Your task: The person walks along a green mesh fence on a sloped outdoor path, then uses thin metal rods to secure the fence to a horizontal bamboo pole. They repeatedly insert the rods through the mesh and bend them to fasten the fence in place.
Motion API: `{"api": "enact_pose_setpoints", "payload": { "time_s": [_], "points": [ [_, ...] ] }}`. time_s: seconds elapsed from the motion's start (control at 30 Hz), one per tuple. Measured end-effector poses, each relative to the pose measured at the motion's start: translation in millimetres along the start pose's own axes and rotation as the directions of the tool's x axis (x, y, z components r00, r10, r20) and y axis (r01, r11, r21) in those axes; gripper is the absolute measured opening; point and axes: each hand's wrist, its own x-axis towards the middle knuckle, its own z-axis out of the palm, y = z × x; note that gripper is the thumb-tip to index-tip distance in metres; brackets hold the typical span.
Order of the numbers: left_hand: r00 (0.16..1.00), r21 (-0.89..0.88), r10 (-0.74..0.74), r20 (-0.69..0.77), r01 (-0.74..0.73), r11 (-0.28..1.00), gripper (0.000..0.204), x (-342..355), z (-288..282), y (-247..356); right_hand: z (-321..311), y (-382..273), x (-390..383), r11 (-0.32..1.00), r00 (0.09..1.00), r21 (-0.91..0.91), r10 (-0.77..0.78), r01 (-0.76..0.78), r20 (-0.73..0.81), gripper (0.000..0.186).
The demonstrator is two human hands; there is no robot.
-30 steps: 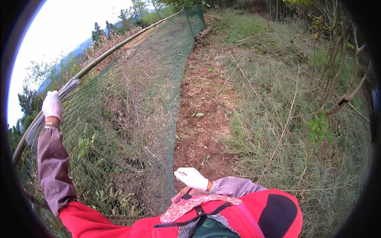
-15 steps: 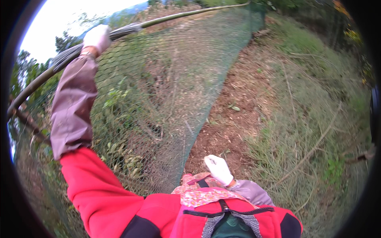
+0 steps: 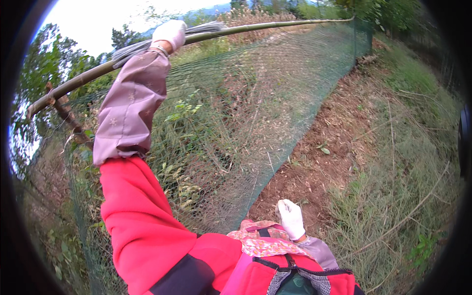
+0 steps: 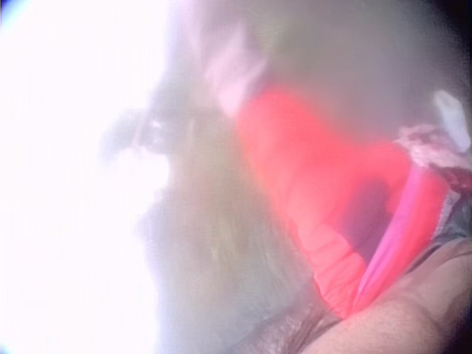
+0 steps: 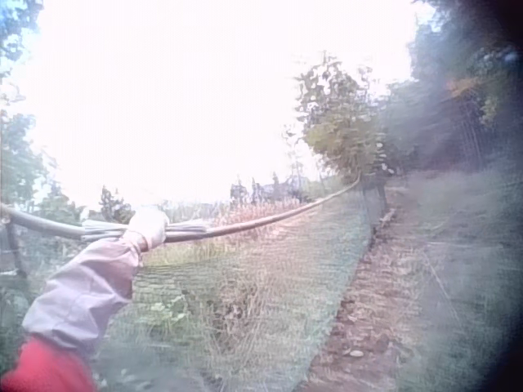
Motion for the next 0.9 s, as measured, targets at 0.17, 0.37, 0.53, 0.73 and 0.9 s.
{"api": "enact_pose_setpoints", "payload": {
  "time_s": [0.17, 0.37, 0.53, 0.73, 0.9],
  "points": [
    [0.983, 0.02, 0.08, -0.167, -0.078, 0.997, 0.016, -43.3, -16.4, 32.4, -0.5, -2.8, 9.5, 0.997, 0.999, 0.078, 0.026, -0.029, 0.046, 0.031],
    [0.95, -0.363, 0.312, -0.006, -0.293, 0.884, 0.012, -140.3, -45.4, 105.6, 5.4, -12.9, 26.5, 0.982, 0.98, 0.163, 0.067, -0.098, 0.189, 0.025],
    [0.918, -0.83, 0.389, 0.083, -0.152, 0.537, 0.012, -206.5, -45.4, 124.2, -0.8, -34.1, 41.1, 0.981, 0.978, 0.187, 0.011, -0.051, 0.21, 0.021],
    [0.998, -0.781, -0.065, 0.02, 0.057, 0.622, 0.013, -188.9, -13.2, 67.1, -15.3, -93.9, 98.9, 0.961, 0.938, 0.157, -0.261, 0.229, 0.227, 0.024],
    [0.929, -0.539, -0.307, -0.209, 0.152, 0.828, 0.013, -147.8, 6.3, 12.4, -14.0, -169.0, 151.2, 0.909, 0.839, 0.116, -0.413, 0.399, 0.354, 0.025]
  ]
}}
